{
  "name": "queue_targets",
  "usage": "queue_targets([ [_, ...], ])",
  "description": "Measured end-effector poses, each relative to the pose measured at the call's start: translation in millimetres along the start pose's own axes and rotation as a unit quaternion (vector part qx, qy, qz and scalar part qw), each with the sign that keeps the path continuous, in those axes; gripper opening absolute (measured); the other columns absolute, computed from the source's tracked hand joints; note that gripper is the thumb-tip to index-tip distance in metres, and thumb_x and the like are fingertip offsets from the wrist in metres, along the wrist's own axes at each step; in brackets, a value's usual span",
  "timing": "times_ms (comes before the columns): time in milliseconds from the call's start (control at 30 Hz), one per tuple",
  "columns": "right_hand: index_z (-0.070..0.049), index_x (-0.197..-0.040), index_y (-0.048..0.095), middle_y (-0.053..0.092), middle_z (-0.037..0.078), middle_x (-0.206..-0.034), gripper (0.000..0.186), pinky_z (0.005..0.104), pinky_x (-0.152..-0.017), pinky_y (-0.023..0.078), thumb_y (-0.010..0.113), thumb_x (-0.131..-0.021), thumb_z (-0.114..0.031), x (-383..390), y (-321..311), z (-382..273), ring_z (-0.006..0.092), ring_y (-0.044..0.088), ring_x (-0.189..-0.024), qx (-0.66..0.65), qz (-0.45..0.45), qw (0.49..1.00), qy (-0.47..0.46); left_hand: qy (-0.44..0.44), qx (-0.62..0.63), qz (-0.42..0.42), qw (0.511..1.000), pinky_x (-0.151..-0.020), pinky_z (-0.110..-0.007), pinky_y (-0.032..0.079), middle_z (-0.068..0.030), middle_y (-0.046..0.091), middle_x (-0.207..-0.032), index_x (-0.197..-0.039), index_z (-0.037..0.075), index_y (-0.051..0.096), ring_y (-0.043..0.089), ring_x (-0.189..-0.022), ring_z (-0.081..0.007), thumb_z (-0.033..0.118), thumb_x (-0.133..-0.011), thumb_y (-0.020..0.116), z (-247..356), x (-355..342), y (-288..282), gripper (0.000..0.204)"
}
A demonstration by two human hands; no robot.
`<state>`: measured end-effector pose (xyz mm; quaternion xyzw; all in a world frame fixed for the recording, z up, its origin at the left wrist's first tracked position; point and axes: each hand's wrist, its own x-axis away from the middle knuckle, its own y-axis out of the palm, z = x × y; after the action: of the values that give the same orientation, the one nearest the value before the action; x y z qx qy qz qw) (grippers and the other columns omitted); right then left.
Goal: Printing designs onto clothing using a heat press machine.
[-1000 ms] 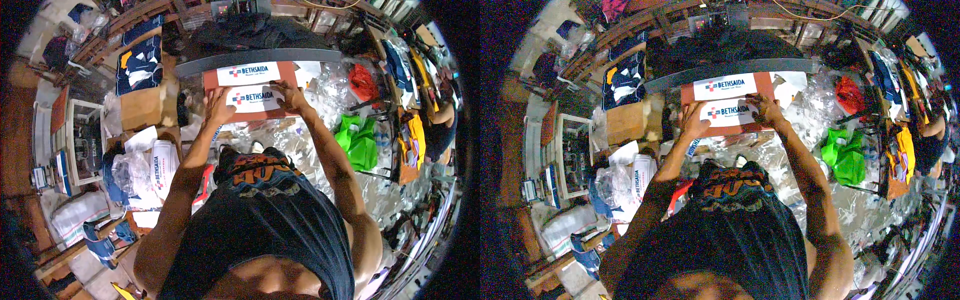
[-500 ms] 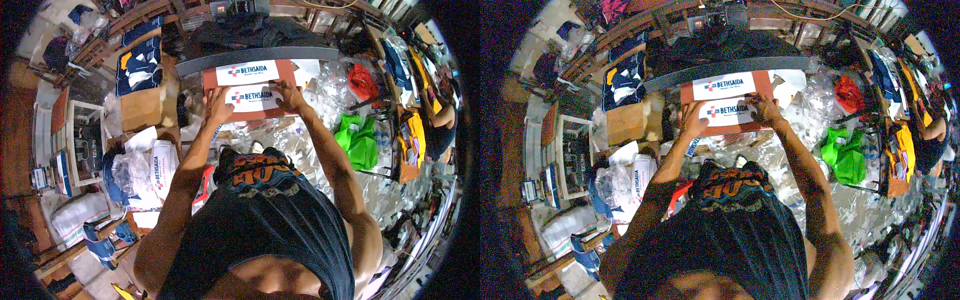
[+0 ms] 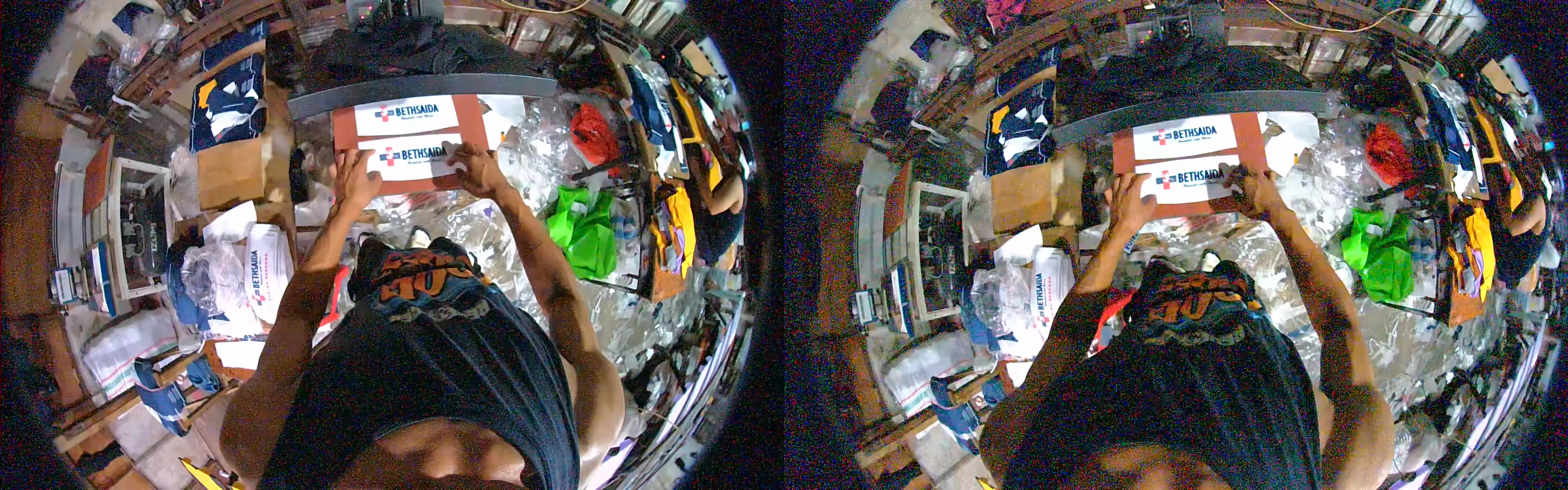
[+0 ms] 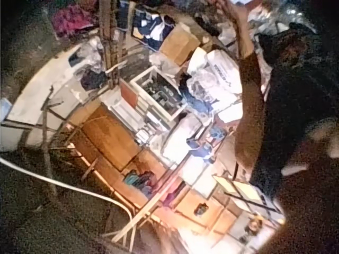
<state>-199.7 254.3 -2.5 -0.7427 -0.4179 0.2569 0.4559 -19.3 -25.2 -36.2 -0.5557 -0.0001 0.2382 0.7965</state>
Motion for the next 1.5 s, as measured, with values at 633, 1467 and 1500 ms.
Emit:
queue_targets([
  [633, -0.015, -0.118, 0.068, 0.059, 0.01, -0.128, 0.032, 0.0586, -0.099, 0.036, 0.065, -0.087, -0.017, 2, 7, 5, 0.033, 0.053, -0.127, -0.003, 0.007, 1.0, 0.017, 0.024, -0.008, 0.034, 0.999, -0.097, -0.048, 0.036, -0.0053, 0.057, -0.119, -0.121, 0.013, 0.068, 0.05, -0.119, -0.028, 0.02, -0.077, 0.074, 11, 1, -13, 0.045],
  [1467, -0.009, -0.116, 0.067, 0.063, 0.015, -0.118, 0.039, 0.0495, -0.092, 0.047, 0.069, -0.077, -0.013, 22, 13, -17, 0.0366, 0.059, -0.114, -0.02, 0.075, 0.996, -0.047, -0.01, -0.016, 0.031, 0.999, -0.103, -0.05, 0.033, -0.007, 0.058, -0.129, -0.111, 0.014, 0.076, 0.046, -0.13, -0.0293, 0.017, -0.081, 0.068, 15, 19, -14, 0.031],
  [1500, -0.005, -0.11, 0.066, 0.063, 0.018, -0.109, 0.029, 0.0444, -0.083, 0.051, 0.067, -0.081, -0.006, 25, 20, -27, 0.0366, 0.063, -0.1, -0.138, 0.057, 0.989, -0.016, -0.005, -0.018, 0.035, 0.999, -0.103, -0.051, 0.033, -0.0075, 0.057, -0.131, -0.11, 0.014, 0.077, 0.045, -0.131, -0.0296, 0.018, -0.081, 0.069, 16, 22, -13, 0.03],
])
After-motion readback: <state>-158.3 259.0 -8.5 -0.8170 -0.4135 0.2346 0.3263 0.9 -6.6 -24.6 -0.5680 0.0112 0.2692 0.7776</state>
